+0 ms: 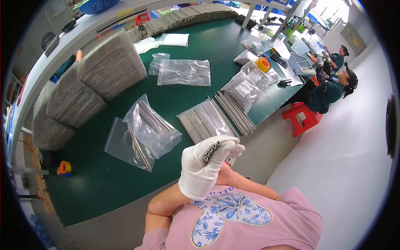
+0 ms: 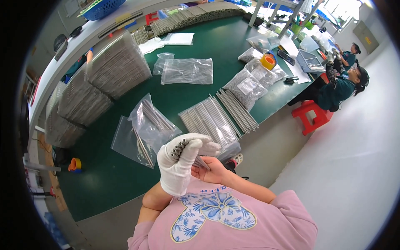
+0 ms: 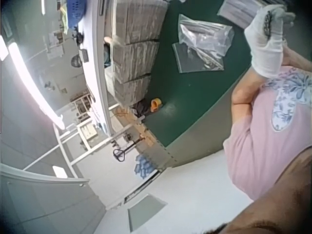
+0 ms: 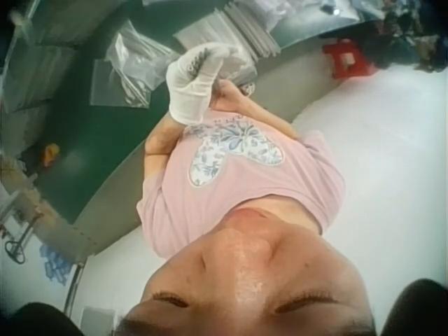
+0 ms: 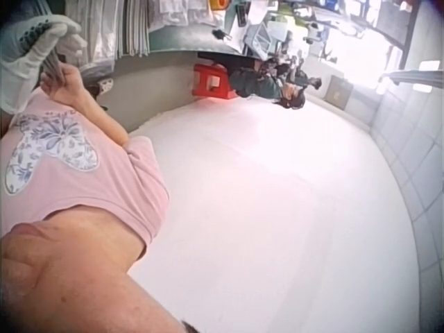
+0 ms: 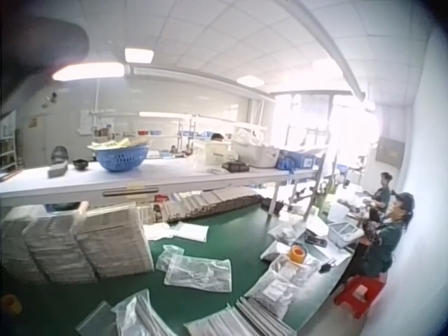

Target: Sorting thin metal rods and placing them into plastic bags on a manufacturing line.

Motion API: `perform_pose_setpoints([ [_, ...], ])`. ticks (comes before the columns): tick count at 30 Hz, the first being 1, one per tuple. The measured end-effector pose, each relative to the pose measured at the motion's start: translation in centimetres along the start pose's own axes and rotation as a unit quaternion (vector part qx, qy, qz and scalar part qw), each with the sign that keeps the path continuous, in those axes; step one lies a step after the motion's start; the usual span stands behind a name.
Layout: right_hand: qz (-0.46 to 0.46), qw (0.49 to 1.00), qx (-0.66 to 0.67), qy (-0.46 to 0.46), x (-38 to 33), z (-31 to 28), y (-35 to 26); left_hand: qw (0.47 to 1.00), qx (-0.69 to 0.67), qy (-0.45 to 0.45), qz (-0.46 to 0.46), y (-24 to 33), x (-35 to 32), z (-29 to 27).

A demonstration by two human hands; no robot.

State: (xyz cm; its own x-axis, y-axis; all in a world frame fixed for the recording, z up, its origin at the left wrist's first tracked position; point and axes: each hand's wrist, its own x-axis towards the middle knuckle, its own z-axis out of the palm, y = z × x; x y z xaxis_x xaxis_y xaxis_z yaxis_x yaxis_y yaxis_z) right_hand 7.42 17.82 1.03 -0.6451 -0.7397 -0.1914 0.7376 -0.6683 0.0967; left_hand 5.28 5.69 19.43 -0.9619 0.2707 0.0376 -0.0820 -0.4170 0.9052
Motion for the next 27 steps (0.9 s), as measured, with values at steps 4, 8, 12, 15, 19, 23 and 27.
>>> perform_pose_setpoints([
  [4, -0.004, 0.999, -0.023, 0.03, 0.05, -0.47, 0.07, 1.0, -0.003, 0.0, -0.004, -0.18, 0.04, 0.01],
  [8, -0.004, 1.0, -0.004, -0.025, -0.07, 0.19, 0.12, 1.0, 0.004, -0.003, -0.005, -0.21, 0.06, -0.04],
  [12, 0.001, 1.0, 0.006, -0.027, -0.04, -0.43, 0.03, 1.0, 0.009, -0.004, -0.006, -0.19, 0.05, 0.04],
  [15, 0.001, 1.0, 0.0, -0.007, -0.07, -0.56, 0.07, 1.0, 0.006, -0.007, -0.001, -0.2, 0.04, 0.07],
  [19, -0.011, 1.0, -0.028, -0.003, -0.19, -0.49, 0.15, 1.0, 0.008, -0.011, 0.004, -0.19, 0.07, 0.05],
  [23, -0.012, 0.999, -0.04, 0.021, -0.25, -0.24, 0.2, 1.0, 0.012, -0.017, 0.011, -0.36, 0.04, -0.03],
  [27, -0.017, 0.997, -0.057, 0.04, -0.39, 0.14, 0.31, 0.999, 0.023, -0.022, 0.016, -0.26, 0.04, -0.04],
])
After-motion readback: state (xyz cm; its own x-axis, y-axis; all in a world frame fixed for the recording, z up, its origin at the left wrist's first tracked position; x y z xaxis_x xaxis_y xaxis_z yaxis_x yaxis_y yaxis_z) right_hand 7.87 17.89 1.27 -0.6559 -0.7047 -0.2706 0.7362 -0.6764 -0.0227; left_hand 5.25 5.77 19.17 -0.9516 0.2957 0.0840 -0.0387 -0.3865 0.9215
